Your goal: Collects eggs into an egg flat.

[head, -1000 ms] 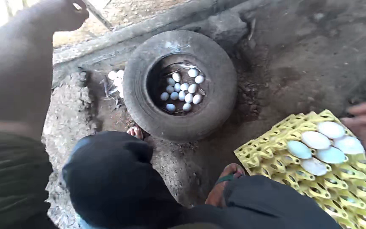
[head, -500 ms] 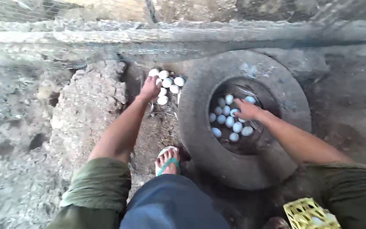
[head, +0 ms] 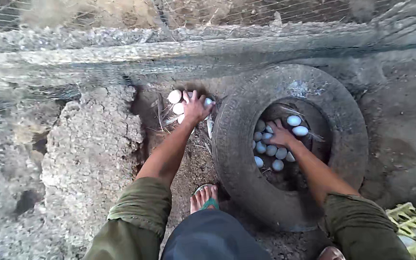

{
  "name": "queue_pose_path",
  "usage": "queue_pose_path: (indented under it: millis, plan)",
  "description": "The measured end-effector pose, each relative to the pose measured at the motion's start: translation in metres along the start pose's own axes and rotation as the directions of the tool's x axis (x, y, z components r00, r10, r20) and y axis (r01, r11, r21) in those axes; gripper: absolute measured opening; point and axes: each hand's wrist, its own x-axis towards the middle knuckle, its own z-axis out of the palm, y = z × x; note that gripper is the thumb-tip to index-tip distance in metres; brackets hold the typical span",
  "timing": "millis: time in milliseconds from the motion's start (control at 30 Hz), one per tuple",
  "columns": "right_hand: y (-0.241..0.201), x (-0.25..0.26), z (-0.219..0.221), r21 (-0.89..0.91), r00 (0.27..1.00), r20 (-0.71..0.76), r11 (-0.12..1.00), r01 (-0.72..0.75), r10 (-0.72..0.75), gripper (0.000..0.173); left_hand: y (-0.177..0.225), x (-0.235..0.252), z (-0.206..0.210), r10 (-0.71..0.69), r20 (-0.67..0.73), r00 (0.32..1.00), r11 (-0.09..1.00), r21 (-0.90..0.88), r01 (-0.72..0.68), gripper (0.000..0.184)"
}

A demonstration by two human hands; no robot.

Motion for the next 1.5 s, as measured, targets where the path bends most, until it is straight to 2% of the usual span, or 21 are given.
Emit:
queue_pose_path:
  millis: [100, 167, 233, 333, 433, 500, 667, 767, 833, 867, 900, 967, 1033, 1100, 1133, 1200, 1233, 1300, 1333, 1400, 1500]
  plan:
    - [0.003, -0.01, 0.014, 0.104, 0.998, -0.069, 0.995, 0.001, 0.006, 0.084, 0.005, -0.001, 0.011, 0.008, 0.002, 1.0, 0.999, -0.032, -0.008, 0.067]
    - [0.004, -0.016, 0.029, 0.138, 0.99, -0.133, 0.99, -0.025, 0.043, 0.078, 0.012, -0.008, 0.016, -0.047, -0.003, 0.999, 0.996, -0.074, 0.047, 0.067]
    - [-0.001, -0.02, 0.038, 0.126, 0.985, -0.139, 0.989, -0.081, 0.098, 0.079, 0.026, -0.019, 0.015, -0.104, 0.052, 0.993, 0.99, -0.089, 0.108, 0.065]
    - [-0.014, -0.023, 0.033, 0.123, 0.983, -0.076, 0.98, -0.158, 0.168, 0.076, 0.039, -0.027, 0.015, -0.147, 0.131, 0.981, 0.987, -0.038, 0.153, 0.054]
    - [-0.019, -0.021, 0.033, 0.182, 0.976, -0.033, 0.961, -0.207, 0.217, 0.073, 0.034, -0.03, 0.018, -0.106, 0.11, 0.988, 0.99, -0.079, 0.115, 0.051]
    - [-0.014, -0.017, 0.036, 0.145, 0.973, 0.013, 0.962, -0.229, 0.23, 0.075, 0.034, -0.034, 0.015, -0.074, 0.074, 0.994, 0.99, -0.117, 0.083, 0.051]
    - [-0.025, -0.018, 0.023, -0.065, 0.944, 0.216, 0.968, -0.241, 0.25, 0.088, 0.014, -0.034, 0.009, -0.074, -0.06, 0.995, 0.969, -0.241, 0.058, 0.071]
    - [-0.03, -0.023, 0.02, -0.132, 0.926, 0.28, 0.966, -0.223, 0.252, 0.089, 0.003, -0.032, -0.001, -0.122, -0.053, 0.991, 0.908, -0.408, 0.09, 0.08]
    - [-0.031, -0.025, 0.022, -0.149, 0.923, 0.301, 0.968, -0.201, 0.238, 0.087, 0.0, -0.037, -0.016, -0.164, -0.021, 0.986, 0.801, -0.586, 0.121, 0.077]
    - [-0.03, -0.026, 0.022, -0.152, 0.926, 0.302, 0.971, -0.187, 0.225, 0.086, -0.002, -0.038, -0.022, -0.185, -0.004, 0.983, 0.695, -0.707, 0.128, 0.07]
    - [-0.029, -0.027, 0.021, -0.147, 0.933, 0.297, 0.975, -0.167, 0.204, 0.083, -0.005, -0.039, -0.027, -0.179, 0.042, 0.983, 0.527, -0.839, 0.131, 0.058]
    - [-0.02, -0.031, 0.02, -0.062, 0.958, 0.252, 0.99, -0.124, 0.136, 0.073, -0.01, -0.042, -0.038, -0.092, 0.152, 0.984, 0.075, -0.984, 0.159, 0.035]
    - [-0.005, -0.037, 0.02, 0.169, 0.985, 0.158, 0.982, -0.089, 0.062, 0.06, -0.02, -0.044, -0.047, 0.054, 0.203, 0.978, -0.246, -0.946, 0.21, 0.056]
    - [0.009, -0.05, 0.018, 0.514, 0.995, 0.091, 0.853, -0.087, 0.047, 0.051, -0.024, -0.047, -0.052, 0.126, 0.187, 0.974, -0.41, -0.884, 0.223, 0.076]
    - [0.012, -0.059, 0.016, 0.689, 0.994, 0.098, 0.717, -0.101, 0.046, 0.048, -0.022, -0.051, -0.054, 0.129, 0.176, 0.976, -0.448, -0.868, 0.216, 0.08]
    - [0.02, -0.076, 0.018, 0.925, 0.992, 0.126, 0.362, -0.114, -0.009, 0.049, -0.016, -0.061, -0.055, 0.096, 0.174, 0.98, -0.479, -0.855, 0.199, 0.083]
    - [0.027, -0.08, 0.025, 0.986, 0.991, 0.105, 0.136, -0.093, -0.084, 0.054, -0.014, -0.065, -0.054, 0.088, 0.178, 0.98, -0.494, -0.847, 0.198, 0.085]
    - [0.028, -0.088, 0.041, 0.956, 0.969, -0.046, -0.291, -0.028, -0.242, 0.063, -0.011, -0.072, -0.05, 0.113, 0.183, 0.977, -0.546, -0.81, 0.215, 0.088]
    - [0.024, -0.093, 0.048, 0.906, 0.955, -0.141, -0.423, 0.017, -0.262, 0.067, -0.01, -0.074, -0.047, 0.152, 0.176, 0.973, -0.59, -0.774, 0.232, 0.09]
    - [0.016, -0.097, 0.058, 0.814, 0.927, -0.297, -0.568, 0.12, -0.23, 0.074, -0.005, -0.08, -0.043, 0.23, 0.16, 0.96, -0.658, -0.701, 0.275, 0.096]
    - [0.006, -0.1, 0.06, 0.76, 0.871, -0.443, -0.605, 0.238, -0.213, 0.085, 0.001, -0.091, -0.04, 0.27, 0.157, 0.95, -0.669, -0.679, 0.303, 0.097]
